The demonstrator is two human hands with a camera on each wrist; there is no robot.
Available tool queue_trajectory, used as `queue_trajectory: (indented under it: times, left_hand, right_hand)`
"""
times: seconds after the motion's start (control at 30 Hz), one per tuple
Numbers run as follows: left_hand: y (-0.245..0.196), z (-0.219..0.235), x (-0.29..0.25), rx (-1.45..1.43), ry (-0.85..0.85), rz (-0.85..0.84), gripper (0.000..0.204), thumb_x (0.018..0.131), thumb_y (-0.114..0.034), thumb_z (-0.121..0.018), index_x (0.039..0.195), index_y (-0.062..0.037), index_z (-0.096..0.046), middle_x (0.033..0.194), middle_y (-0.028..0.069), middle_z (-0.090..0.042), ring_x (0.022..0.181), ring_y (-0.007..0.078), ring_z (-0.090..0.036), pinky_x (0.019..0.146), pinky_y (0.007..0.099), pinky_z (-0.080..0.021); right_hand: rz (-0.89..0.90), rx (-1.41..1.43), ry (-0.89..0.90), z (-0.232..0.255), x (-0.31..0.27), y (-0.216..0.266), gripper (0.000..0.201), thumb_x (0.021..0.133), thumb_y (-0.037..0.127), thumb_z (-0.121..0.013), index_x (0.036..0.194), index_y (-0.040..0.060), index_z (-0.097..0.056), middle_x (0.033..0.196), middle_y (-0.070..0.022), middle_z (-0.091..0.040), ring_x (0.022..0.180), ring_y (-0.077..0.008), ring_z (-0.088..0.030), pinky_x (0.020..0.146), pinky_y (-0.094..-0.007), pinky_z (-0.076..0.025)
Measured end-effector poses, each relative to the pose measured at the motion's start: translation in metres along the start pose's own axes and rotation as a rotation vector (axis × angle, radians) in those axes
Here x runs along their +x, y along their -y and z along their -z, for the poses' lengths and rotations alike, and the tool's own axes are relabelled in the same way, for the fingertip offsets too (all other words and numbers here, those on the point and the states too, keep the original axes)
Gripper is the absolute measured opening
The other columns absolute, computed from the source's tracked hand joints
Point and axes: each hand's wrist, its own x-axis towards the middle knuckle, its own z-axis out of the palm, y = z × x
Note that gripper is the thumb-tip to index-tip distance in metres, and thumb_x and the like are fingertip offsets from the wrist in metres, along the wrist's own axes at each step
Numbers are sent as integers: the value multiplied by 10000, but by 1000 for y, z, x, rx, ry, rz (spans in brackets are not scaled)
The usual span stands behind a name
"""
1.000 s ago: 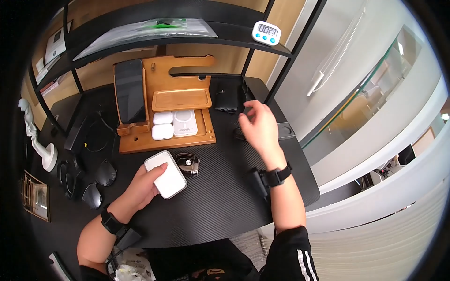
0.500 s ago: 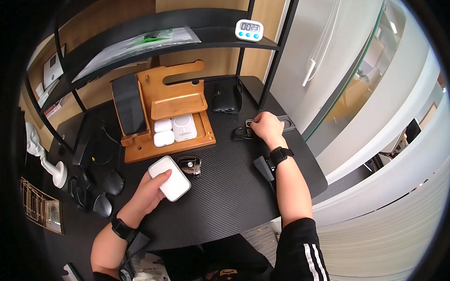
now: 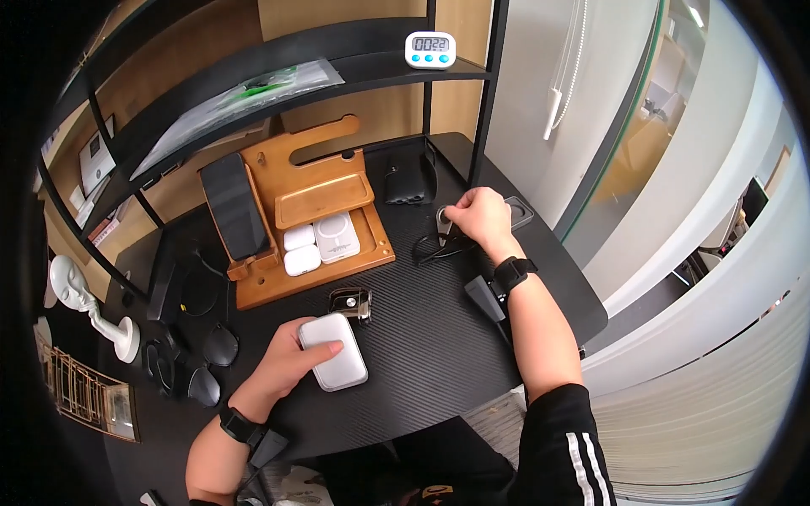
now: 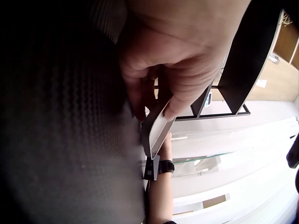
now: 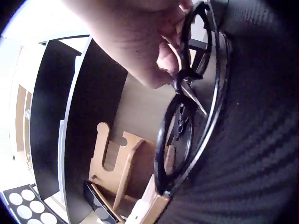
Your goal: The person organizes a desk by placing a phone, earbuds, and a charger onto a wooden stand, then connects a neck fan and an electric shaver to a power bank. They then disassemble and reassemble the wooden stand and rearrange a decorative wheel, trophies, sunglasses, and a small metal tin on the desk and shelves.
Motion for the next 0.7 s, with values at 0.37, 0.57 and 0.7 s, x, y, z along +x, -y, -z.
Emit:
queue_trajectory:
  times: [0.37, 0.57, 0.7]
  left_hand:
    - [1, -4, 0, 163, 24, -72, 267, 749, -18, -723, 974, -25, -579, 887, 20, -611, 807, 84, -584, 717, 240, -484]
    - [5, -2, 2, 189, 94, -131, 310, 749, -13, -714, 1030, -23, -584, 937, 27, -598, 867, 83, -580, 737, 227, -489]
    - [3, 1, 1, 223, 112, -46, 334, 736, 11, -726, 1034, -53, -589, 935, 14, -595, 878, 80, -569, 755, 214, -482]
  right_hand:
    - [-215, 1458, -150, 8, 11, -7, 140, 821, 152, -548, 713, 76, -501, 853, -102, -658, 700, -134, -615, 589, -254, -495]
    - [-254, 845, -311, 5, 28, -45, 189, 769, 192, -600, 844, 54, -495, 808, -122, -647, 641, -179, -612, 569, -275, -478]
    - [-130, 94, -389, 17, 13, -32, 350, 690, 281, -664, 946, 58, -582, 885, -149, -667, 856, -287, -651, 776, -362, -498]
